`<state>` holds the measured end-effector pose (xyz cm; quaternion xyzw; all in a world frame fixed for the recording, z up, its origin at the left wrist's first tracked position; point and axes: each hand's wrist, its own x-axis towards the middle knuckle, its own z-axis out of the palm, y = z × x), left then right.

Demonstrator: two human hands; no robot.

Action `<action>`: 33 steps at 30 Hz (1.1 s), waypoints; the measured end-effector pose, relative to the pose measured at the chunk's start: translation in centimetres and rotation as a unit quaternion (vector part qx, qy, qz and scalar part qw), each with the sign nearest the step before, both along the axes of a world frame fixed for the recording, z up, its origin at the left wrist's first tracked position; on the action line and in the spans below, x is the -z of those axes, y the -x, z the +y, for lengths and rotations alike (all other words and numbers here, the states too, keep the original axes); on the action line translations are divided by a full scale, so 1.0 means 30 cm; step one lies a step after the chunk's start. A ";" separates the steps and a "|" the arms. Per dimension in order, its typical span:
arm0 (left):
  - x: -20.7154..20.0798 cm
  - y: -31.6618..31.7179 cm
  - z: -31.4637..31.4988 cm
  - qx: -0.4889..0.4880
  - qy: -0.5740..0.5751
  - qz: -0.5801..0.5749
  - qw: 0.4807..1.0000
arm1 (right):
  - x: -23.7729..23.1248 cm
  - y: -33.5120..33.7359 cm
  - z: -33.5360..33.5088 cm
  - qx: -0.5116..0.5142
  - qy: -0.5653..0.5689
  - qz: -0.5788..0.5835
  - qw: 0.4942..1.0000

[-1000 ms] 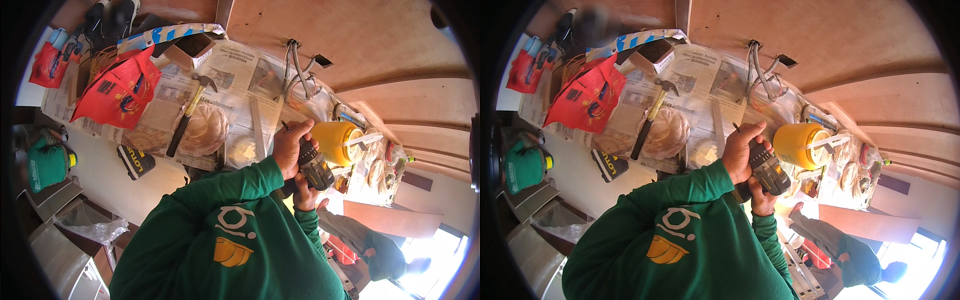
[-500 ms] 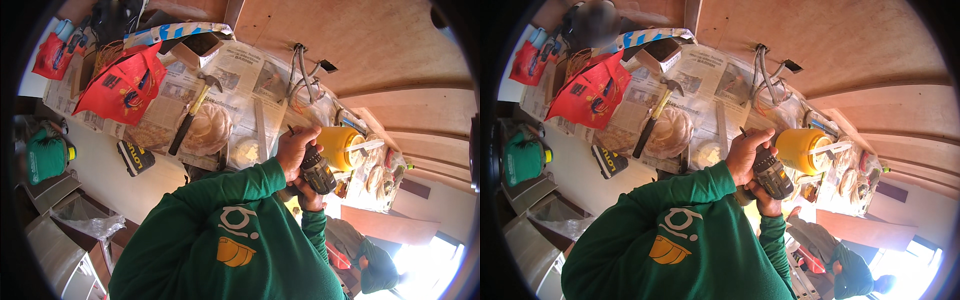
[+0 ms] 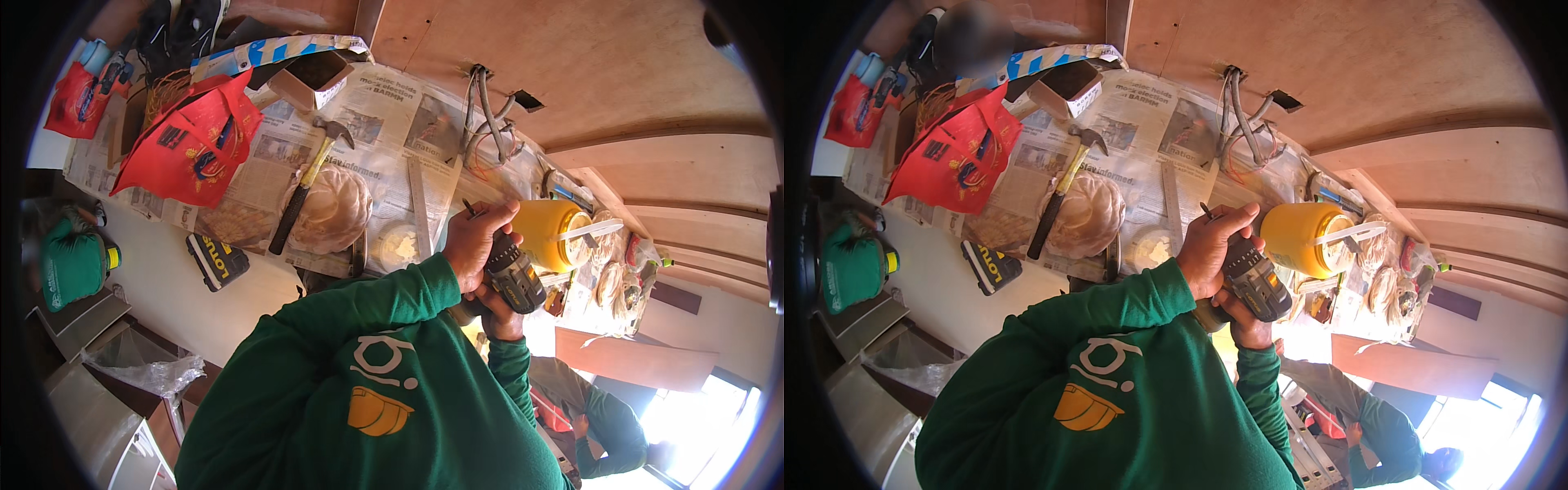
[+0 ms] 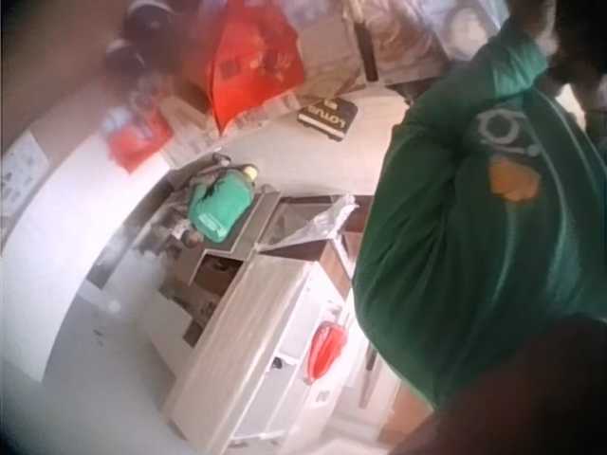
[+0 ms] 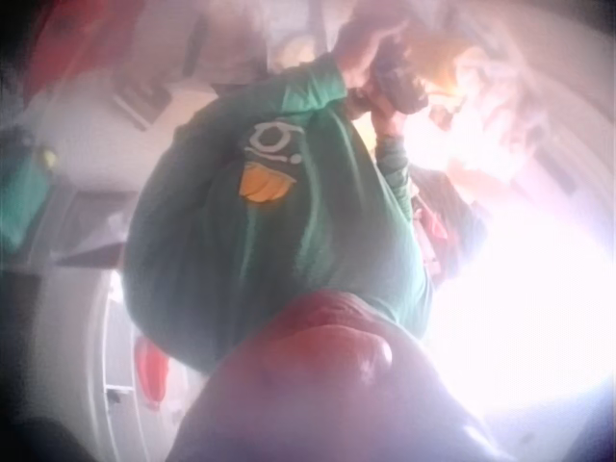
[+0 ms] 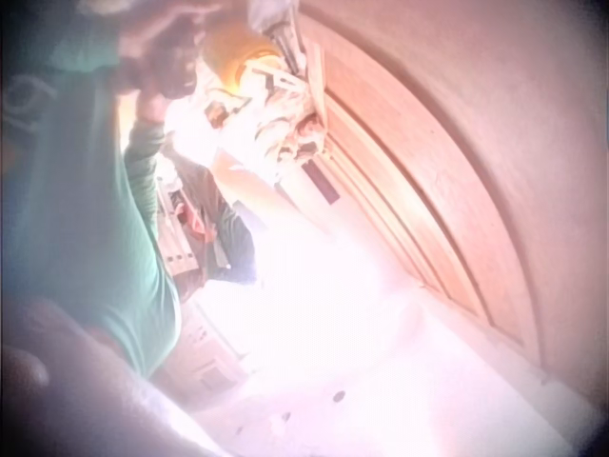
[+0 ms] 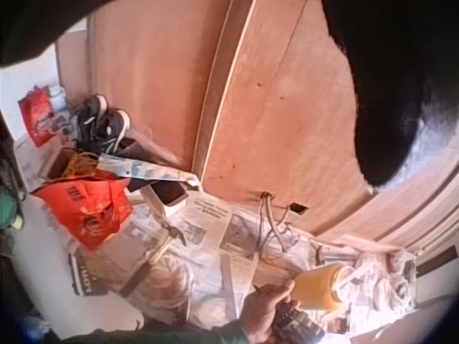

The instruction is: The person uses a cordless drill to drive screws into a wooden panel mounted on a wall. They repeatedly pick up screws, insert them into the drill, and fasten them into the wood. The workspace is cluttered with tools and construction materials.

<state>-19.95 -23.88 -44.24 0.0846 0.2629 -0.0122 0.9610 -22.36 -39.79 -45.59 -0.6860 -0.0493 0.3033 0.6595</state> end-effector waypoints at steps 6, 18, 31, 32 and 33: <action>0.000 -0.002 0.001 0.001 0.000 0.011 1.000 | 0.004 0.004 -0.001 0.005 0.007 -0.004 1.000; -0.003 -0.003 -0.008 -0.022 0.003 0.020 1.000 | 0.031 0.082 0.002 0.150 -0.076 -0.062 0.984; 0.001 -0.002 -0.014 -0.027 -0.014 0.025 0.999 | 0.030 0.073 -0.003 0.156 -0.096 -0.026 0.983; 0.002 -0.001 -0.015 -0.028 -0.016 0.022 0.999 | 0.026 0.072 -0.004 0.152 -0.101 -0.017 0.983; -0.002 0.001 -0.014 -0.027 -0.009 0.022 0.999 | 0.020 0.071 -0.005 0.147 -0.105 -0.007 0.984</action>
